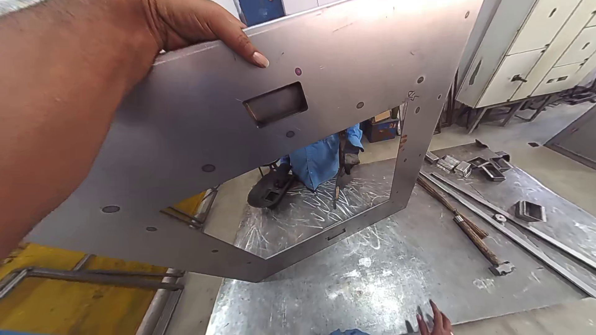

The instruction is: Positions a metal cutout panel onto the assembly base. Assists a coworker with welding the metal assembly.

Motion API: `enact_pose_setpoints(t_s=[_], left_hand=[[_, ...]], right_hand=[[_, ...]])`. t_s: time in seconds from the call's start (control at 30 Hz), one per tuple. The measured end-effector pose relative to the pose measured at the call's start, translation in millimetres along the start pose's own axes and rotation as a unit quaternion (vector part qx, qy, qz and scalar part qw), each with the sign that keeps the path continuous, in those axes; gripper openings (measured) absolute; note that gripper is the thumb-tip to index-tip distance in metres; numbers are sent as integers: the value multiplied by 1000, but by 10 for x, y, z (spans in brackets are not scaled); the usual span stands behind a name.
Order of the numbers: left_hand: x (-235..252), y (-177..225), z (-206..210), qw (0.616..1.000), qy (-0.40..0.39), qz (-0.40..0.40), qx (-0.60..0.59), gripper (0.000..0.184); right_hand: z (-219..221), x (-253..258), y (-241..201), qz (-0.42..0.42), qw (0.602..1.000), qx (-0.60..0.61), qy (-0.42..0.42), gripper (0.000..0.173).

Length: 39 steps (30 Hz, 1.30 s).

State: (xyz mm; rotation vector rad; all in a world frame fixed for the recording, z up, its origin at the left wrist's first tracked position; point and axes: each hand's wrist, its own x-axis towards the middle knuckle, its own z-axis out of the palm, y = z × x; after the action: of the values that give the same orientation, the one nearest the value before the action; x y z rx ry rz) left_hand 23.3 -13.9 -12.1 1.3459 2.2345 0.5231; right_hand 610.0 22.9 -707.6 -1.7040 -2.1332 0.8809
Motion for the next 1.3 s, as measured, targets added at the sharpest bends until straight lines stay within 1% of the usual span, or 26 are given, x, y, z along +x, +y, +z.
enact_pose_setpoints(t_s=[0.1, 0.2, 0.3, 0.37, 0.43, 0.47, 0.5, 0.53, 0.6, 0.7, 0.8, 0.9, 0.97, 1.03, 1.07, 1.17, 1.2, 1.23, 1.27, 1.3], left_hand=[[-50, 15, 9, 999, -23, 29, -7, 32], [-60, 34, 28, 998, -45, 42, -23, 31], [-63, 45, 24, 996, -42, 72, 14, 34], [-69, 42, 35, 993, -33, 103, 51, 35], [-174, 113, 136, 993, -7, 109, 40, 31], [-303, 208, 245, 995, 40, 85, 28, 29], [-455, 344, 409, 993, 109, 50, 23, 28], [-542, 445, 515, 989, 143, 23, 25, 29], [-578, 487, 576, 986, 167, 4, 27, 32], [-603, 493, 602, 984, 176, -1, 38, 33], [-686, 562, 669, 983, 177, -1, 44, 30], [-761, 612, 733, 988, 153, 5, 28, 33], [-801, 633, 754, 988, 150, 8, 42, 38], [-850, 644, 780, 983, 171, 5, 70, 41], [-864, 636, 785, 981, 170, 11, 93, 42], [-917, 590, 805, 985, 121, 67, 101, 40], [-980, 571, 824, 985, 107, 94, 99, 39], [-1033, 513, 812, 979, 95, 149, 100, 34], [-1057, 401, 746, 964, 82, 231, 106, 31], [-1024, 226, 622, 932, 72, 334, 121, 34]], right_hand=[[-33, 307, -432, -107, 993, 27, 37, 73], [-120, 605, -927, -198, 976, 47, 71, 74], [-474, 917, -1539, -290, 951, 59, 88, 75], [-880, 1108, -2027, -356, 924, 81, 113, 77], [-1422, 1230, -2589, -432, 883, 98, 155, 78], [-1722, 1275, -2885, -469, 860, 98, 178, 78], [-2024, 1299, -3183, -503, 836, 90, 202, 77], [-2326, 1302, -3476, -533, 812, 74, 227, 76], [-2903, 1302, -4039, -582, 767, 34, 267, 77], [-3570, 1333, -4824, -615, 735, -23, 283, 83], [-3923, 1456, -5410, -612, 734, -100, 276, 86], [-4070, 1552, -5715, -609, 735, -171, 244, 82], [-4097, 1608, -5777, -621, 726, -188, 229, 73], [-4104, 1664, -5767, -642, 715, -184, 208, 66], [-4108, 1687, -5746, -649, 711, -178, 204, 66], [-4115, 1677, -5640, -658, 709, -157, 200, 68], [-4128, 1684, -5606, -662, 706, -153, 199, 70], [-4141, 1699, -5572, -666, 703, -147, 200, 73], [-4157, 1713, -5537, -667, 703, -145, 199, 76], [-4170, 1738, -5486, -666, 706, -140, 194, 78]])
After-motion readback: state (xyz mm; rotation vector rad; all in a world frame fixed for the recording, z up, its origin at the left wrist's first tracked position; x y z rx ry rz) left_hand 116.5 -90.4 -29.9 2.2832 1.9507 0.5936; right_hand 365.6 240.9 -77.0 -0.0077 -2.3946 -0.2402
